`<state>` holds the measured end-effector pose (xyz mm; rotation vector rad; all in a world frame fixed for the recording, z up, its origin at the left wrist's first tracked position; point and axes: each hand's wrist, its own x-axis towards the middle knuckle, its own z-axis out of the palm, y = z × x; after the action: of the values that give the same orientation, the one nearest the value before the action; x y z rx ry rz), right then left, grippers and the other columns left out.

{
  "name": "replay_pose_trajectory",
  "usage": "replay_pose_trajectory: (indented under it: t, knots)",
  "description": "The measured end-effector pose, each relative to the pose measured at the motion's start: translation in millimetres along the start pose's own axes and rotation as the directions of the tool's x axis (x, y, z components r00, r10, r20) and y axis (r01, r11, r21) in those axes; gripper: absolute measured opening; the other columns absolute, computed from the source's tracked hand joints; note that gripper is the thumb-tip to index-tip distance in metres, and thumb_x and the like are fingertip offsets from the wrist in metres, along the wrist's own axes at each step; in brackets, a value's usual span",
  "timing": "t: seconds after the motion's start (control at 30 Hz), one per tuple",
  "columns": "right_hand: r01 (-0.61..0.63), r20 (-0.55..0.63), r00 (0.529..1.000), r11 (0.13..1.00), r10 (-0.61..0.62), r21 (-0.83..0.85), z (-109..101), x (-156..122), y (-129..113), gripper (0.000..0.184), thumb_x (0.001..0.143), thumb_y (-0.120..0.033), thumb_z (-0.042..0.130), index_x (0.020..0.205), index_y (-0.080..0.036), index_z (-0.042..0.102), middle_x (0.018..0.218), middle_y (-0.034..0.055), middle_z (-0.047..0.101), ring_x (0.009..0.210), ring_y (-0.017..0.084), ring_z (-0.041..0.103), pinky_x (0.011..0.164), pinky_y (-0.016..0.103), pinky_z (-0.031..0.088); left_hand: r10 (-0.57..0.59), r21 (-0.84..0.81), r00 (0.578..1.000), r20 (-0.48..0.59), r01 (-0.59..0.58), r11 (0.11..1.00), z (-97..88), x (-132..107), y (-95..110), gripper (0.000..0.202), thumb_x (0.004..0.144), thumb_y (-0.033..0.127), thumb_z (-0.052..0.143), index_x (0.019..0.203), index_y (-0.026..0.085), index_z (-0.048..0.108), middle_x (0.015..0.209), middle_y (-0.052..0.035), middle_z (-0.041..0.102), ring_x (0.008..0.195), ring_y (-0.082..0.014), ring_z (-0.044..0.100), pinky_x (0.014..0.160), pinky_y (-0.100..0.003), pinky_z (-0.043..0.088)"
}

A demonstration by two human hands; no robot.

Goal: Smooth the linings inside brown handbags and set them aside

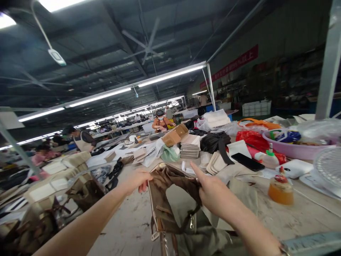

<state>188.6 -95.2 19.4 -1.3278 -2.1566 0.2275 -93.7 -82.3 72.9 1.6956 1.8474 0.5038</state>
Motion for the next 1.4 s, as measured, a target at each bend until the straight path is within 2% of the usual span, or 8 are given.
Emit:
replay_pose_trajectory:
  t: [0.23, 0.33, 0.4, 0.57, 0.7, 0.87, 1.13, 1.4]
  knots:
    - [0.025, 0.196, 0.979, 0.984, -0.060, 0.176, 57, 27, 34, 0.063, 0.063, -0.003, 0.046, 0.122, -0.022, 0.059, 0.095, 0.0048, 0.071, 0.086, 0.019, 0.064, 0.075, 0.025, 0.046, -0.089, 0.030, 0.969, 0.232, 0.084, 0.996, 19.0, -18, -58, 0.039, 0.067, 0.053, 0.059, 0.059, 0.015, 0.053, 0.046, -0.0004, 0.055, 0.041, -0.0133, 0.050, 0.044, -0.024, 0.039]
    - [0.012, 0.200, 0.978, 0.977, -0.055, 0.213, 79, 19, 40, 0.062, 0.063, -0.004, 0.045, 0.120, -0.021, 0.061, 0.110, 0.0065, 0.068, 0.100, 0.021, 0.062, 0.087, 0.030, 0.045, 0.103, 0.305, 0.995, 0.003, -0.099, 0.947, 8.1, -15, -55, 0.036, 0.070, 0.052, 0.061, 0.075, 0.017, 0.062, 0.066, -0.0024, 0.064, 0.063, -0.0182, 0.060, 0.058, -0.027, 0.045]
    - [0.017, 0.172, 0.983, 0.968, -0.062, 0.252, 84, 15, 42, 0.064, 0.063, -0.006, 0.045, 0.125, -0.019, 0.057, 0.115, 0.0079, 0.065, 0.105, 0.022, 0.060, 0.092, 0.033, 0.043, 0.301, 0.441, 0.943, -0.144, -0.211, 0.872, 2.8, -13, -41, 0.035, 0.075, 0.049, 0.060, 0.095, 0.021, 0.064, 0.086, -0.0040, 0.067, 0.079, -0.0206, 0.062, 0.070, -0.030, 0.047]
    - [0.097, 0.123, 0.981, 0.927, -0.151, 0.363, 80, 15, 44, 0.069, 0.063, -0.010, 0.049, 0.131, -0.019, 0.050, 0.123, 0.0071, 0.060, 0.110, 0.023, 0.057, 0.096, 0.033, 0.042, 0.658, 0.457, 0.746, 0.105, -0.624, 0.635, 27.9, 4, -12, 0.030, 0.073, 0.035, 0.069, 0.102, 0.027, 0.065, 0.122, -0.0065, 0.050, 0.117, -0.0255, 0.047, 0.098, -0.038, 0.041]
    - [0.161, 0.088, 0.974, 0.911, -0.209, 0.379, 80, 17, 41, 0.067, 0.068, -0.016, 0.058, 0.134, -0.019, 0.046, 0.119, 0.0076, 0.061, 0.103, 0.023, 0.059, 0.091, 0.033, 0.044, 0.665, 0.447, 0.713, 0.223, -0.681, 0.580, 50.8, 25, -13, 0.022, 0.070, 0.033, 0.072, 0.089, 0.024, 0.065, 0.129, -0.0078, 0.043, 0.131, -0.0311, 0.031, 0.107, -0.049, 0.030]
    - [0.128, 0.073, 0.984, 0.931, -0.162, 0.342, 89, 21, 37, 0.050, 0.077, -0.038, 0.065, 0.123, -0.020, 0.057, 0.102, 0.0082, 0.068, 0.092, 0.023, 0.062, 0.081, 0.032, 0.047, 0.679, 0.419, 0.679, 0.278, -0.722, 0.551, 50.3, 38, -16, 0.013, 0.074, 0.029, 0.069, 0.082, 0.021, 0.063, 0.127, -0.0089, 0.046, 0.128, -0.0294, 0.036, 0.110, -0.053, 0.023]
    - [0.243, -0.097, 0.970, 0.862, -0.224, 0.445, 97, 23, 41, 0.046, 0.082, -0.017, 0.059, 0.127, -0.024, 0.051, 0.110, 0.0062, 0.064, 0.099, 0.017, 0.059, 0.086, 0.030, 0.045, 0.735, 0.383, 0.615, 0.285, -0.776, 0.501, 49.2, 43, -22, 0.002, 0.079, 0.023, 0.064, 0.080, 0.021, 0.064, 0.123, -0.0069, 0.051, 0.129, -0.0272, 0.034, 0.111, -0.052, 0.022]
    - [0.332, -0.050, 0.941, 0.877, -0.336, 0.347, 93, 24, 40, 0.054, 0.079, -0.001, 0.045, 0.124, -0.030, 0.055, 0.109, 0.0058, 0.056, 0.096, 0.015, 0.055, 0.081, 0.027, 0.045, 0.789, 0.404, 0.551, 0.272, -0.809, 0.426, 46.7, 41, -19, 0.011, 0.081, 0.024, 0.063, 0.071, 0.020, 0.066, 0.117, -0.0041, 0.058, 0.123, -0.0244, 0.041, 0.111, -0.048, 0.021]
